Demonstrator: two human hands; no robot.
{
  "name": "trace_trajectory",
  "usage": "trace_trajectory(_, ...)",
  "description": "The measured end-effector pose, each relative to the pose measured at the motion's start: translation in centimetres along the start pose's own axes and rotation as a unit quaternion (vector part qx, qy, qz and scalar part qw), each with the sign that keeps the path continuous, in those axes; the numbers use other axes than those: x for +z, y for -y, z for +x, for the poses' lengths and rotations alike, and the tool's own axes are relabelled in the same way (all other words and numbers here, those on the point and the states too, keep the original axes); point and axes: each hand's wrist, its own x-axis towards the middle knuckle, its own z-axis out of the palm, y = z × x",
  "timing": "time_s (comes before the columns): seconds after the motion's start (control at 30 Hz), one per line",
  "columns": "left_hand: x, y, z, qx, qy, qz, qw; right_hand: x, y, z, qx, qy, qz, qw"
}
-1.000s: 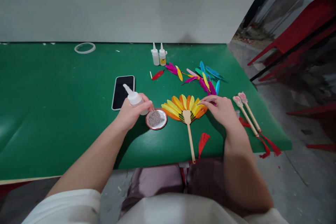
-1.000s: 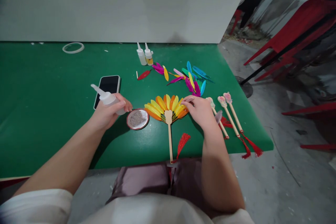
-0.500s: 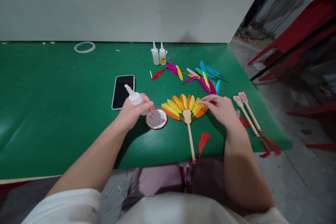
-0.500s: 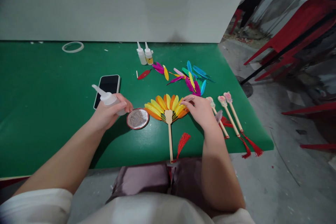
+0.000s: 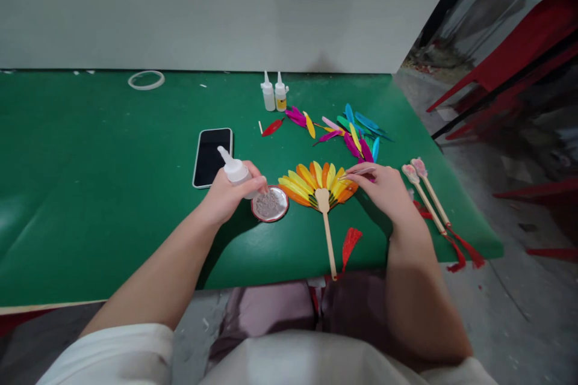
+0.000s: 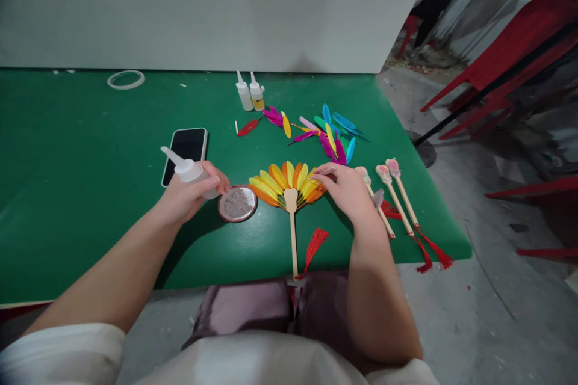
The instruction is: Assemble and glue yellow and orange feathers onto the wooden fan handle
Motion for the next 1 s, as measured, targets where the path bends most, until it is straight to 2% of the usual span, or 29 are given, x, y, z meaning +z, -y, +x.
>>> trace_trajectory(0.17, 0.2, 0.3, 0.1, 0.0, 0.017, 0.043, 0.999, 0.2, -0.3, 0.2, 0.001, 0.005, 0.014, 1.0)
trace_trajectory(0.23, 0.9, -0.3, 0.3, 0.013, 0.058, 0.09, 0.994, 0.2, -0.5, 0.2, -0.002, 0.008, 0.018, 1.0)
trace_trajectory(0.3, 2.0, -1.3, 0.7, 0.035, 0.128, 0.148, 0.98, 0.3, -0.7, 0.3, -0.006, 0.011, 0.021, 1.0)
trace_trajectory(0.37, 3.4, -2.4, 1.6, 0.062, 0.205, 0.228, 0.95, 0.3, -0.8, 0.3, -0.007, 0.01, 0.023, 1.0)
trace_trajectory(0.47, 5.6, -3.3, 3.6, 0.12, 0.271, 0.327, 0.897, 0.2, -0.8, 0.3, -0.009, 0.01, 0.027, 1.0)
trace_trajectory(0.6, 7.8, -2.8, 6.2, 0.162, 0.35, 0.423, 0.82, 0.2, -0.7, 0.3, -0.019, 0.008, 0.031, 0.999)
trace_trajectory(0.67, 8.3, -2.3, 7.1, 0.159, 0.367, 0.447, 0.8, 0.2, -0.7, 0.3, -0.024, 0.003, 0.032, 0.999)
trace_trajectory(0.77, 8.7, -1.5, 7.9, 0.132, 0.376, 0.453, 0.797, 0.3, -0.9, 0.3, -0.025, -0.002, 0.033, 0.999)
trace_trajectory(1.0, 8.8, -1.0, 8.3, 0.072, 0.366, 0.44, 0.817, 0.2, -0.8, 0.2, -0.011, 0.014, 0.049, 0.999)
